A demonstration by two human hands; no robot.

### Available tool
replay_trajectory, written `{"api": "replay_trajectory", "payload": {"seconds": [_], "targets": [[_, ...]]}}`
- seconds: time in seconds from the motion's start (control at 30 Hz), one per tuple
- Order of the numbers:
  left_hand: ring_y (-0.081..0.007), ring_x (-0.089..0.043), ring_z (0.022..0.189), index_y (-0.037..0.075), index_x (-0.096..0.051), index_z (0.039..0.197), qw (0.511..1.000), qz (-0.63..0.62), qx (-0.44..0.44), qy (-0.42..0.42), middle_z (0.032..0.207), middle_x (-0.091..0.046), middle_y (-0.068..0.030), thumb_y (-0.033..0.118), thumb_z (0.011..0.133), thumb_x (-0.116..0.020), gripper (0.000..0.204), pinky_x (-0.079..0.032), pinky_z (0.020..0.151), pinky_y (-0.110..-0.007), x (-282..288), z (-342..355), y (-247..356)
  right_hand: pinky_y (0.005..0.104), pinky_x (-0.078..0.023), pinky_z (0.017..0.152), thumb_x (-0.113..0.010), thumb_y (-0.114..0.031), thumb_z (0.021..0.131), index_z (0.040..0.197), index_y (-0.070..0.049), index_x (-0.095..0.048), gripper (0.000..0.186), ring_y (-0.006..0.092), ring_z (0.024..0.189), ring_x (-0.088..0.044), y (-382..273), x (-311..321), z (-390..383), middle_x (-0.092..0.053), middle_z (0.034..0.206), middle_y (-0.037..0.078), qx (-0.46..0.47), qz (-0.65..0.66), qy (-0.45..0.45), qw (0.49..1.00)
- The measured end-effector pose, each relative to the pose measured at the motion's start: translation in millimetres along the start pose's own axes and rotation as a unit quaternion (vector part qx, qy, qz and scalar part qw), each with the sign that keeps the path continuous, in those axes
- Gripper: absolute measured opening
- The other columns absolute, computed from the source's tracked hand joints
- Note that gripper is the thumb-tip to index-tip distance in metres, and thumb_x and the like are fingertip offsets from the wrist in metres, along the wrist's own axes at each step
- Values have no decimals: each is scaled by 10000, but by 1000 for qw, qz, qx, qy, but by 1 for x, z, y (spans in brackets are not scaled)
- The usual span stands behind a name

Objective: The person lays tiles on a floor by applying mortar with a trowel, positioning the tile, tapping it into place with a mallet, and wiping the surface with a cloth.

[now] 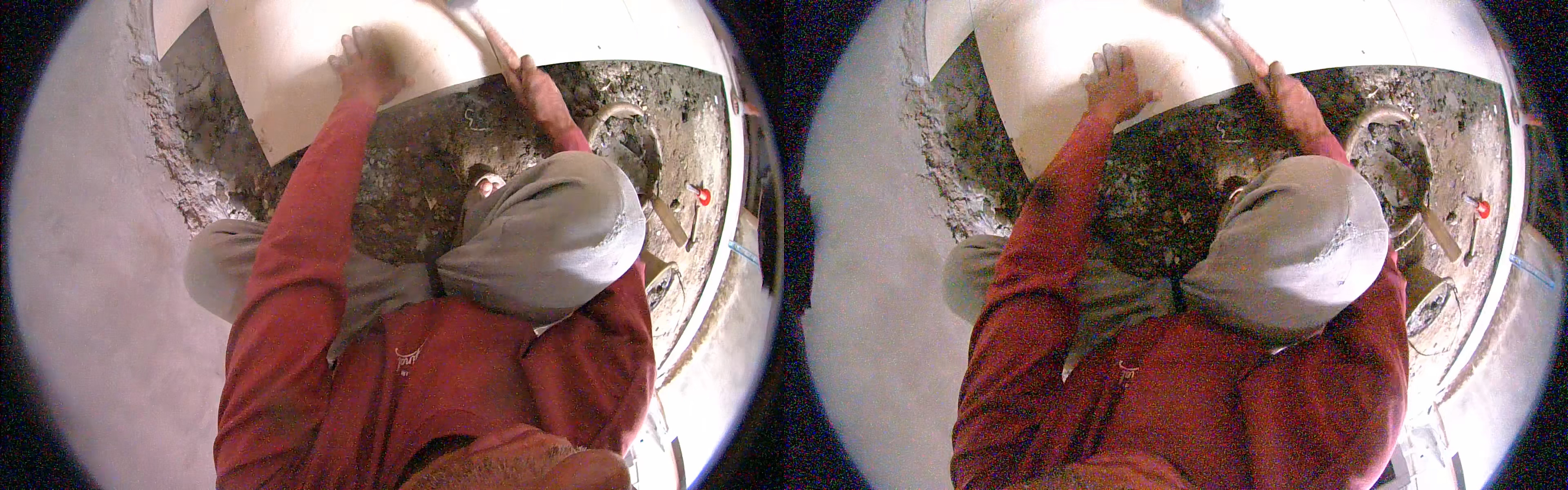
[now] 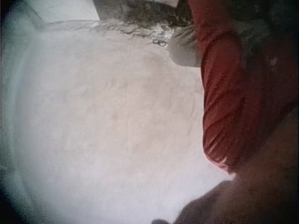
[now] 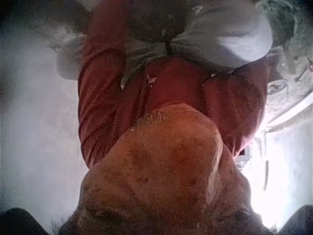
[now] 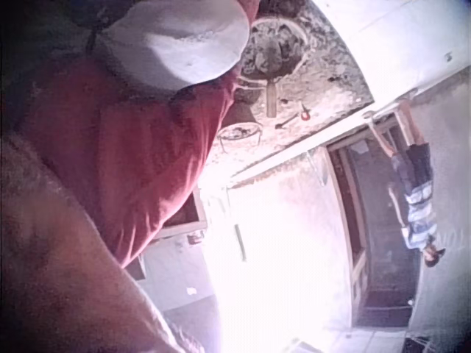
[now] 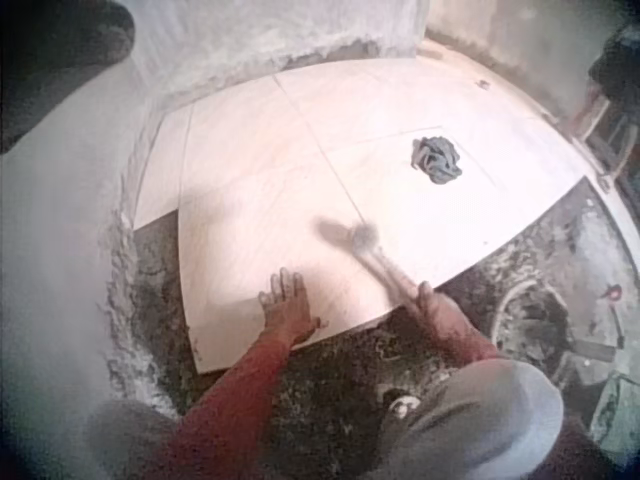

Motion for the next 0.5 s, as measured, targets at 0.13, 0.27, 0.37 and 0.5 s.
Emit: {"api": "replay_trajectory", "payload": {"seconds": [0.13,0.27,0.37,0.5], "targets": [[-495,-134,1521,51,-144,1606,999,20,3,-43,1668,-102,-260,749,786,-666,1197,-237,1110,-745,-3,-6,-1,589,-500,657,-599,-414,1006,1069,-22,-466,419,539,805,-650,-17,13,1,-655,824,337,160,15,219,962],[-496,-130,1520,36,-130,1606,1000,6,5,-24,1668,-88,-266,730,784,-686,1211,-219,1113,-751,1,-2,-5,574,-525,694,-587,-413,1007,1133,-28,-472,421,510,815,-667,-21,-6,14,-672,845,307,107,-21,127,986],[-492,-105,1526,17,-105,1605,999,-7,8,-51,1670,-63,-271,704,789,-703,1222,-215,1116,-747,8,3,-3,573,-522,691,-571,-390,1017,1067,-67,-472,342,482,819,-676,-19,-21,21,-692,883,261,69,-128,34,989],[-490,-84,1530,7,-95,1602,996,-6,17,-84,1668,-41,-280,668,800,-720,1213,-212,1120,-742,16,0,2,519,-535,663,-545,-350,1039,1128,-34,-489,333,453,767,-685,-33,-15,13,-663,771,264,196,-79,220,952]]}}
Point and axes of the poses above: each hand's wrist, its own z-axis towards the middle knuckle, its own x-axis out of the back of the hand, y = z × x, the point moved 3 cm from there along z, towards the middle knuckle
